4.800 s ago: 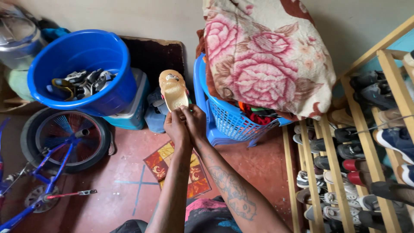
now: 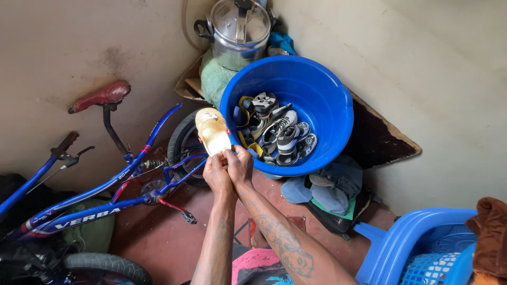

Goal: Picking up various shoes and sandals from a rack and floor and placing them into a blue plastic tub.

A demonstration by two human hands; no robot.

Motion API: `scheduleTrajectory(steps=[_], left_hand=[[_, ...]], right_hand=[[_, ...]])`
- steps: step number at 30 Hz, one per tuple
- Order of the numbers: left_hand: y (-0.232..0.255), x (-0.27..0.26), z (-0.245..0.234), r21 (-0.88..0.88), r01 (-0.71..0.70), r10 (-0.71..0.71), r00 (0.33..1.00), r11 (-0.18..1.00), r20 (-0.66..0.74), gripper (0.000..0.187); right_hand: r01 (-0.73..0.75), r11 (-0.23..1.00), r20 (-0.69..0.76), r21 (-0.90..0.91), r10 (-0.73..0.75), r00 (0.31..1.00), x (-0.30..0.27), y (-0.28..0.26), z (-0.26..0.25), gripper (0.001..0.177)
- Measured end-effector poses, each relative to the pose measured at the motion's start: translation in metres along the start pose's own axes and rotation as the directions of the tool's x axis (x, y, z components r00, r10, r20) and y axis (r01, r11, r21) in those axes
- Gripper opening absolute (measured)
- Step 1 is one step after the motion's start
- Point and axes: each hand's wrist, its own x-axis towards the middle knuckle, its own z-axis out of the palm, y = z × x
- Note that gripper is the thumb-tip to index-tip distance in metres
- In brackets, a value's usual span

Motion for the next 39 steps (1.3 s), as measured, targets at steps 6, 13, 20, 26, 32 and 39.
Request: scheduleTrajectory(steps=[6, 13, 20, 26, 32, 39], left_hand=[[-0.002, 0.009, 0.002, 0.065, 0.045, -0.040, 0.997, 0.997, -0.067, 0.019], [-0.007, 0.047, 0.002, 0.092, 0.079, -0.077, 0.997, 0.993, -0.027, 0.019], [0.042, 0.103, 0.041, 0.123, 0.062, -0.076, 0.990, 0.991, 0.117, 0.019], [0.073, 0.155, 0.060, 0.149, 0.024, -0.051, 0.982, 0.989, 0.179, 0.019], [0.085, 0.185, 0.073, 0.132, 0.062, -0.095, 0.961, 0.989, 0.260, 0.021], [0.100, 0.183, 0.079, 0.110, 0.156, -0.184, 0.923, 0.982, 0.338, 0.019]], right_hand=[[-0.077, 0.997, -0.015, 0.012, 0.077, 0.997, 0.014, 0.011, 0.005, 0.029], [-0.103, 0.992, -0.049, 0.072, 0.106, 0.993, 0.043, 0.024, 0.022, 0.025], [0.062, 0.990, -0.122, 0.123, -0.047, 0.991, 0.097, 0.002, 0.067, 0.023], [0.118, 0.980, -0.169, 0.159, -0.091, 0.981, 0.128, -0.030, 0.106, 0.024], [0.161, 0.971, -0.241, 0.175, -0.116, 0.964, 0.143, -0.050, 0.124, 0.025], [0.176, 0.973, -0.295, 0.149, -0.126, 0.947, 0.144, -0.049, 0.129, 0.026]])
